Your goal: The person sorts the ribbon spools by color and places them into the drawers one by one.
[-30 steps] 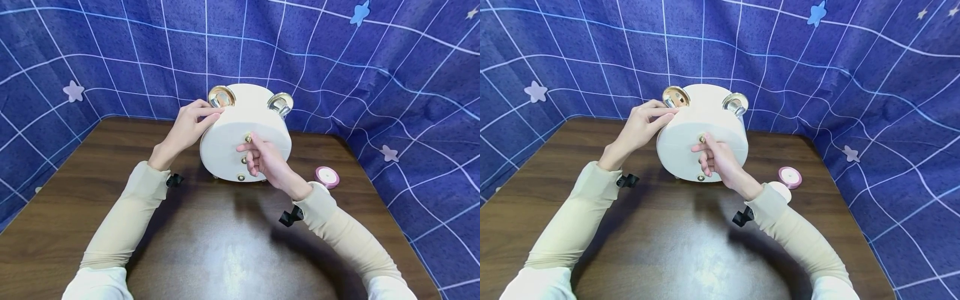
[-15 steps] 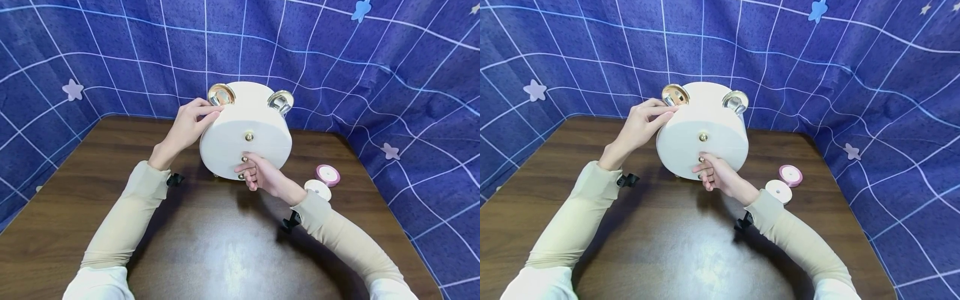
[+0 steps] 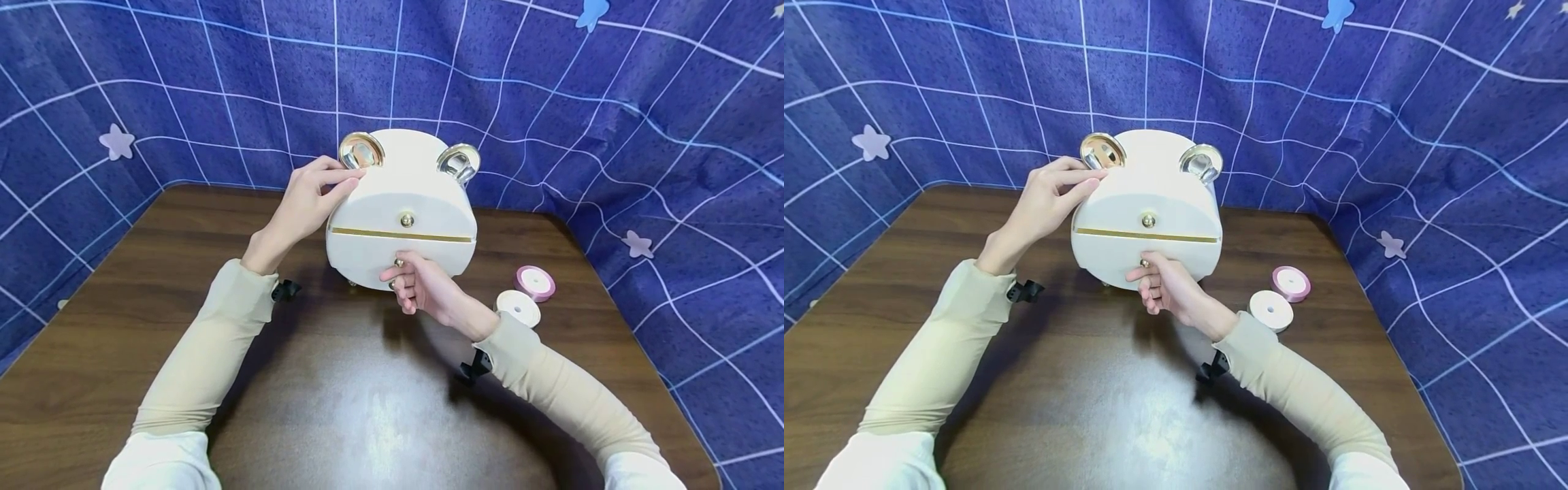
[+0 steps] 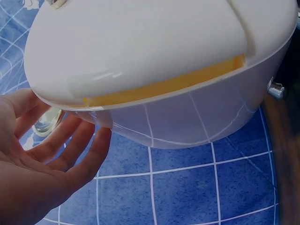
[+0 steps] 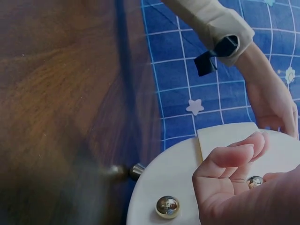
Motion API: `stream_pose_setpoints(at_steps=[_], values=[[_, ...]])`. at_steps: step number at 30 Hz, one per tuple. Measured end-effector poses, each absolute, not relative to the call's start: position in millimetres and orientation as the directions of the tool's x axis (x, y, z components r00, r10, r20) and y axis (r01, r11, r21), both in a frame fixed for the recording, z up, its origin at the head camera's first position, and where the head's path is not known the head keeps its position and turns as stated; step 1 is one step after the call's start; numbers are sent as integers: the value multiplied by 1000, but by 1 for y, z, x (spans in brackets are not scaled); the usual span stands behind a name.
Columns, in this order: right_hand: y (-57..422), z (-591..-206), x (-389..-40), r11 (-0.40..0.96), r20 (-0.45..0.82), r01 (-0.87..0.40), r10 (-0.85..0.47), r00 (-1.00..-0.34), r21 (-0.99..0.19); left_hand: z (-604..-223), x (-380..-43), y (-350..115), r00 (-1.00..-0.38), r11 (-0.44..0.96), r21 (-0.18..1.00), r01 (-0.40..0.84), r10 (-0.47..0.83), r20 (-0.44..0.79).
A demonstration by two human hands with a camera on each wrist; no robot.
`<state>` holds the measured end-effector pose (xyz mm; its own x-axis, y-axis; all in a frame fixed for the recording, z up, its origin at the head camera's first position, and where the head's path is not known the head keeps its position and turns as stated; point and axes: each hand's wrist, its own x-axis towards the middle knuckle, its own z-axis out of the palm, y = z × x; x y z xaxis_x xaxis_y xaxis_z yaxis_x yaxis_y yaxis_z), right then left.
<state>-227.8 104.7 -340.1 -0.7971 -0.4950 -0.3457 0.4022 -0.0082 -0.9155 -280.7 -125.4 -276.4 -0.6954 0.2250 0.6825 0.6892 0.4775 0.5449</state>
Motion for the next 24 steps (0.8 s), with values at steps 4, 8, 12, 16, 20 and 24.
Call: stream_pose_setpoints(at_steps=[4, 8, 12, 16, 20, 24], values=[[106, -341, -222, 4, -341, 393, -503, -794, -920, -277, -281, -125, -695, 476, 545, 691, 229, 681], [107, -341, -215, 24, -349, 392, -506, -789, -920, -277, -281, -125, -699, 473, 550, 688, 230, 677], [108, -341, -208, 48, -358, 388, -507, -784, -920, -276, -280, -125, -703, 474, 554, 685, 227, 674], [110, -341, -201, 54, -354, 381, -508, -785, -923, -276, -280, -125, -704, 477, 553, 683, 230, 671], [111, -342, -195, 52, -349, 377, -513, -784, -925, -277, -280, -126, -707, 488, 548, 680, 236, 667], [112, -342, -190, 49, -342, 372, -516, -785, -927, -276, -279, -126, -700, 490, 539, 685, 239, 673]])
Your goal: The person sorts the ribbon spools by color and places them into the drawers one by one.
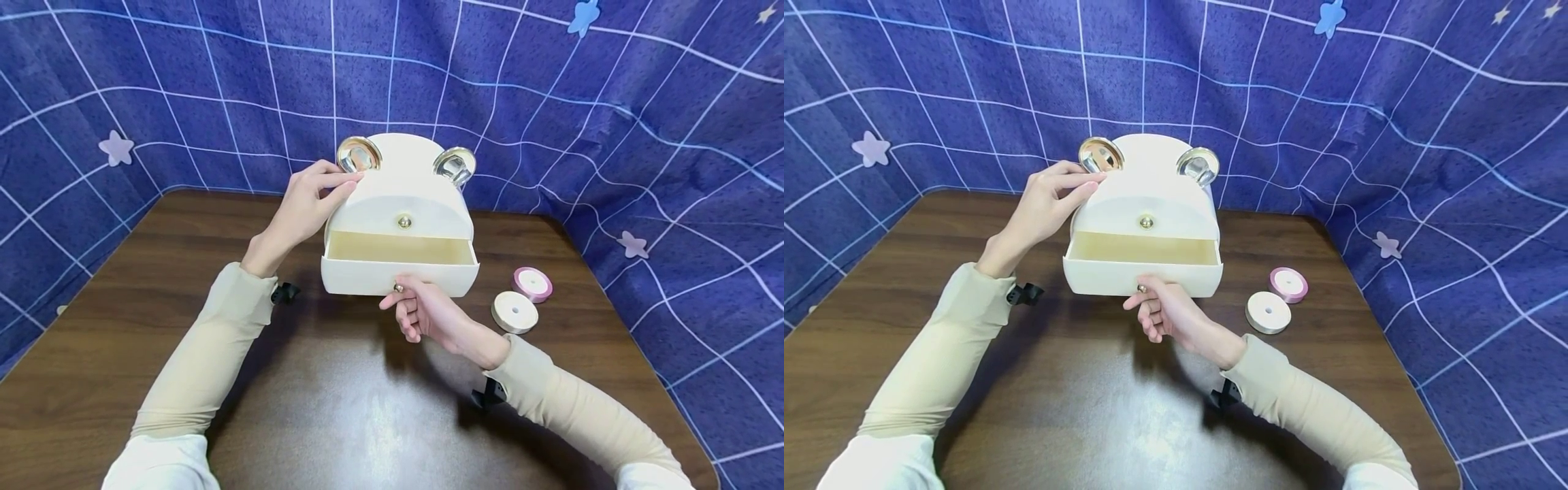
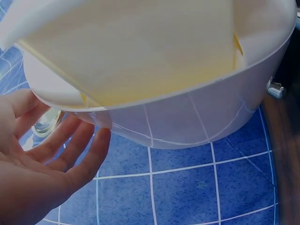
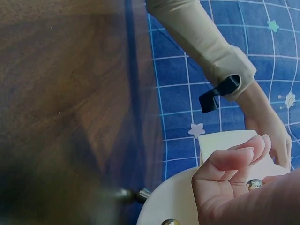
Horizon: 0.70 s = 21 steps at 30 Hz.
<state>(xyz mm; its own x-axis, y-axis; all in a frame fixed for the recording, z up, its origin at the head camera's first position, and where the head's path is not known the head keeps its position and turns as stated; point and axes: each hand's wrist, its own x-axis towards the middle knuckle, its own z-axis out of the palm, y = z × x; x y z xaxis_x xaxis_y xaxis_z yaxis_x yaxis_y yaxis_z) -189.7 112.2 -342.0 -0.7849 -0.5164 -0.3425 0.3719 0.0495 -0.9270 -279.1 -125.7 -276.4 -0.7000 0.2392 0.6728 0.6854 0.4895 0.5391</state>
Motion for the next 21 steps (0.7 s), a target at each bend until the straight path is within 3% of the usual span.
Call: stream_pose_setpoints(at_steps=[21], values=[[119, -344, -161, 75, -335, 353, -543, -770, -933, -278, -281, -125, -676, 480, 522, 706, 235, 699]])
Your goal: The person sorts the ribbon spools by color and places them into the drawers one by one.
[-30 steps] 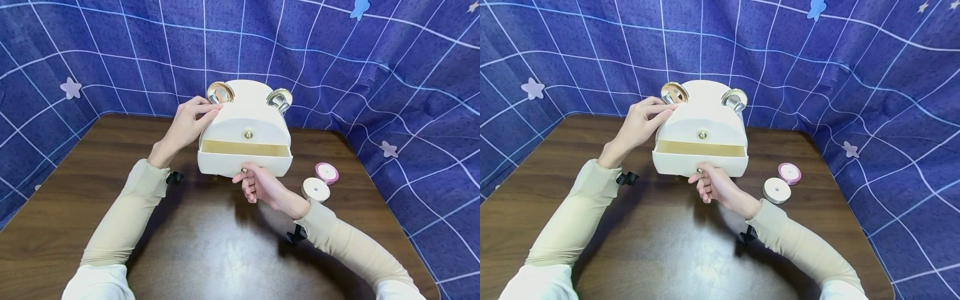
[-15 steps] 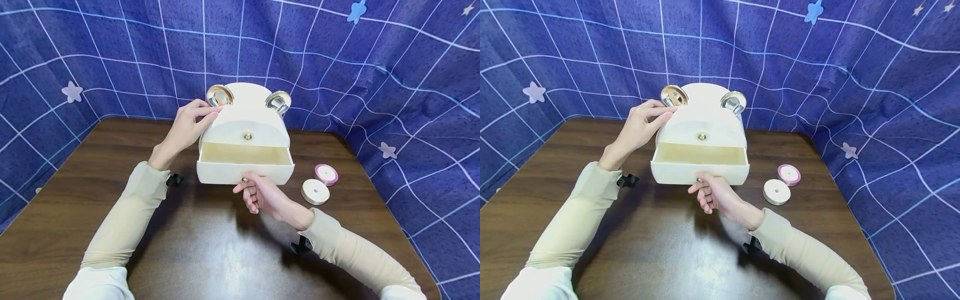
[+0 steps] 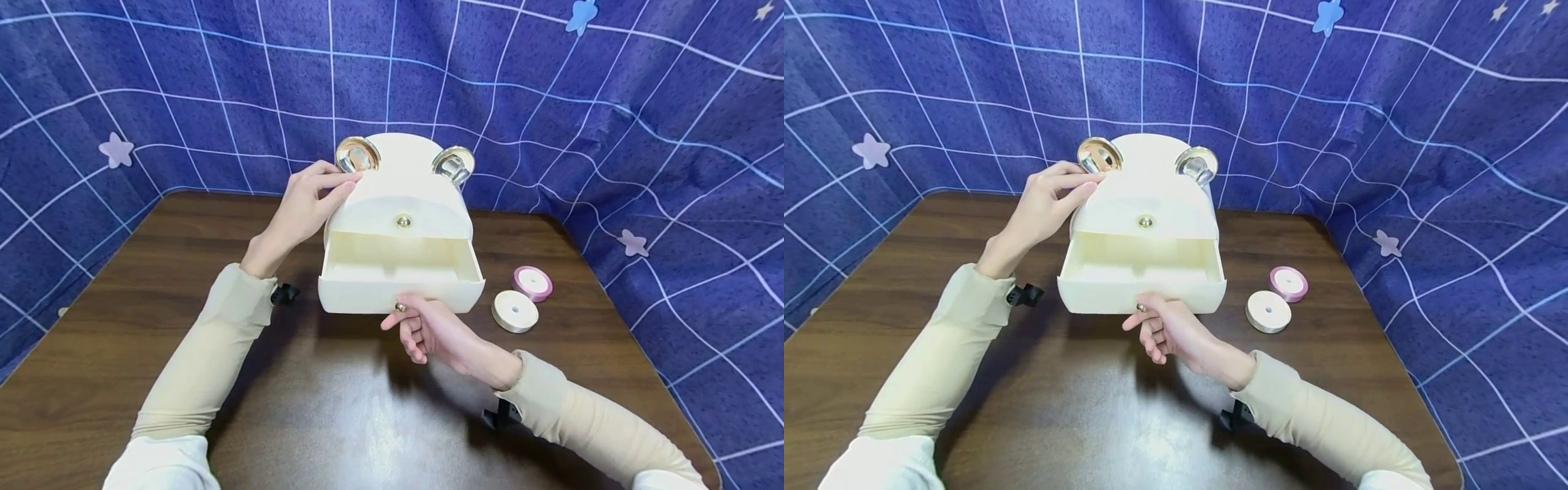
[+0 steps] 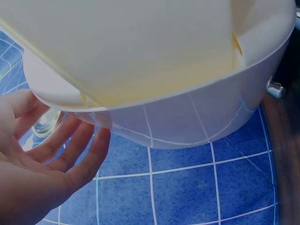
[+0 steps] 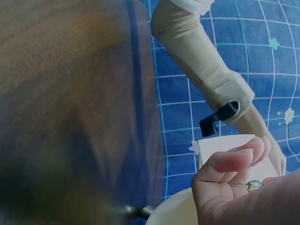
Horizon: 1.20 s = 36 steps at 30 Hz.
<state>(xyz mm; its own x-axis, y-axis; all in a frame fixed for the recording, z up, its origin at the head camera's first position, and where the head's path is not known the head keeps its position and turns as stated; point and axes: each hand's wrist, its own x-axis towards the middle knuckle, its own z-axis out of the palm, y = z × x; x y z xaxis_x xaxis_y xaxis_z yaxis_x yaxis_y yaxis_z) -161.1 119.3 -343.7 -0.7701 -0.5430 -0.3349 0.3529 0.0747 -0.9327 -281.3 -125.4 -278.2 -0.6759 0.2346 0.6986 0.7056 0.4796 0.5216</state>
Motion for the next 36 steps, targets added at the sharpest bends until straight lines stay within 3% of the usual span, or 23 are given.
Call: stream_pose_setpoints(at_steps=[14, 18, 20, 22, 25, 27, 30, 33, 36], values=[[117, -345, -144, 108, -311, 302, -537, -784, -947, -278, -283, -125, -664, 463, 520, 718, 232, 711], [125, -330, -136, 182, -267, 199, -544, -795, -963, -279, -283, -125, -671, 465, 526, 712, 229, 705], [134, -318, -131, 185, -152, 60, -538, -829, -981, -279, -283, -125, -675, 465, 531, 708, 228, 701], [146, -306, -129, 147, 49, -135, -477, -877, -980, -279, -283, -125, -680, 467, 535, 704, 224, 699], [169, -293, -137, 111, 370, -403, -240, -898, -908, -279, -282, -125, -681, 469, 536, 702, 223, 697], [187, -293, -150, 210, 501, -505, -74, -862, -837, -279, -283, -125, -680, 467, 537, 703, 220, 699], [217, -311, -175, 530, 567, -478, 5, -824, -700, -280, -284, -125, -682, 460, 543, 702, 218, 698], [247, -342, -195, 842, 494, -309, -59, -867, -442, -280, -284, -125, -688, 458, 551, 698, 215, 693], [268, -369, -201, 951, 301, -175, -94, -949, -256, -279, -283, -126, -690, 459, 551, 696, 215, 692]])
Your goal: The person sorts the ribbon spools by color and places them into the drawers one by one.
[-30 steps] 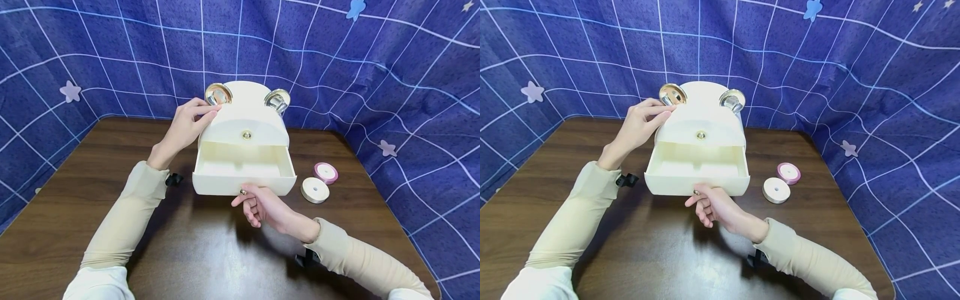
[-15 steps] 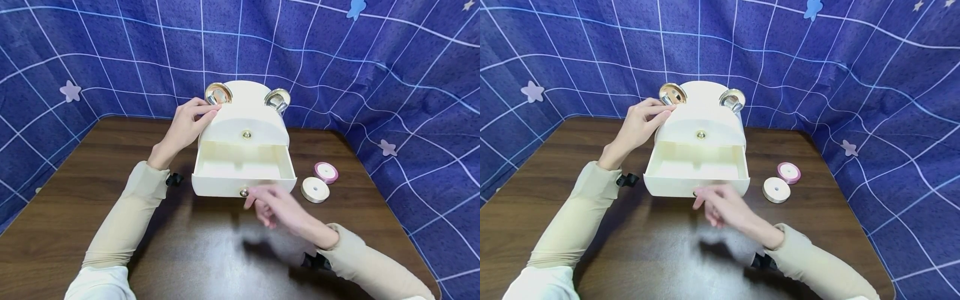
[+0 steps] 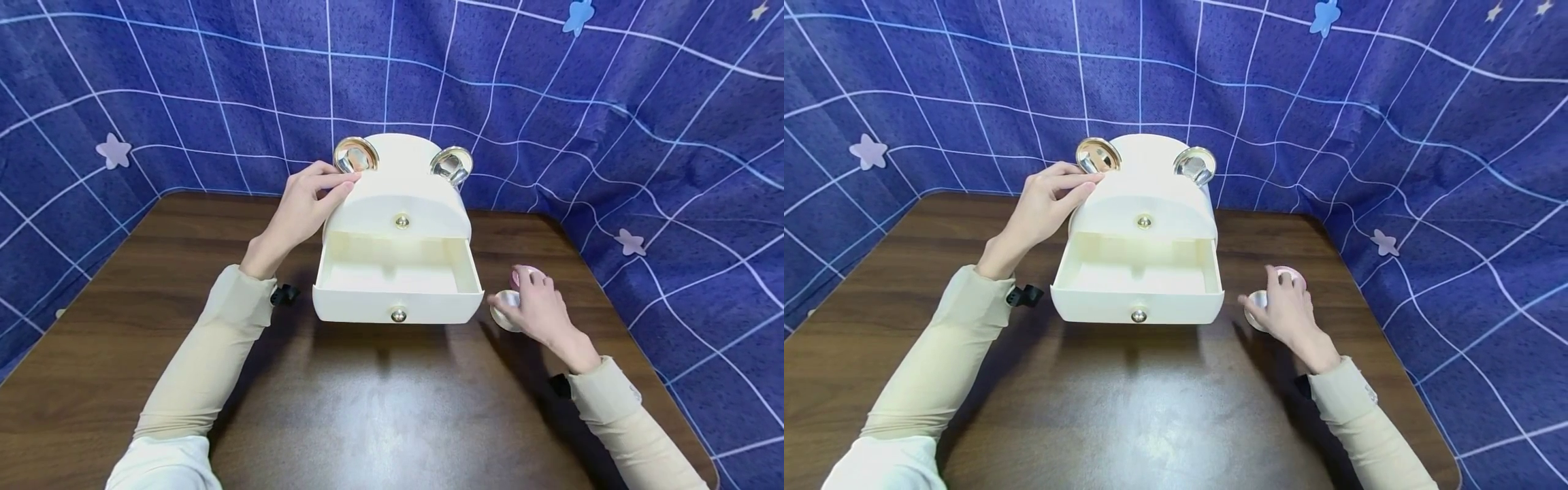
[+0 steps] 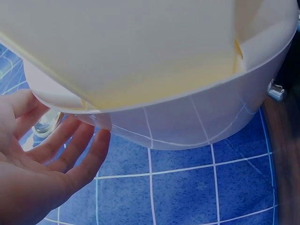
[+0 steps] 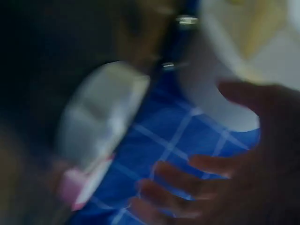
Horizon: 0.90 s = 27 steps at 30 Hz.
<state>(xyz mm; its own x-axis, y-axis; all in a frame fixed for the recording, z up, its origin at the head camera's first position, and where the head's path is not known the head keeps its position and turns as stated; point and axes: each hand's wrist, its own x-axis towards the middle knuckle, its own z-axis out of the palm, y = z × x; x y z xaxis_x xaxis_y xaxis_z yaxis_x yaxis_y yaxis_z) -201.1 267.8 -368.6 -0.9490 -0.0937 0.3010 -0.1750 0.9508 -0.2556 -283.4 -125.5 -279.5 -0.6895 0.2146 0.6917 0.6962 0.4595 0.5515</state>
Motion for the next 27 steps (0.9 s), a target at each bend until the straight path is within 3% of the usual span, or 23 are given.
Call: stream_pose_setpoints(at_steps=[3, 6, 16, 27], values=[[278, -384, -202, 972, 132, -104, -77, -988, -211, -279, -283, -127, -686, 468, 543, 697, 217, 695], [282, -393, -203, 969, 74, -88, -73, -995, -232, -280, -283, -128, -682, 472, 536, 700, 220, 697], [280, -398, -210, 955, 113, -113, -85, -990, -274, -281, -285, -126, -679, 455, 541, 707, 222, 700], [267, -356, -205, 922, 230, -209, -137, -963, -325, -279, -284, -125, -670, 449, 536, 715, 223, 708]])
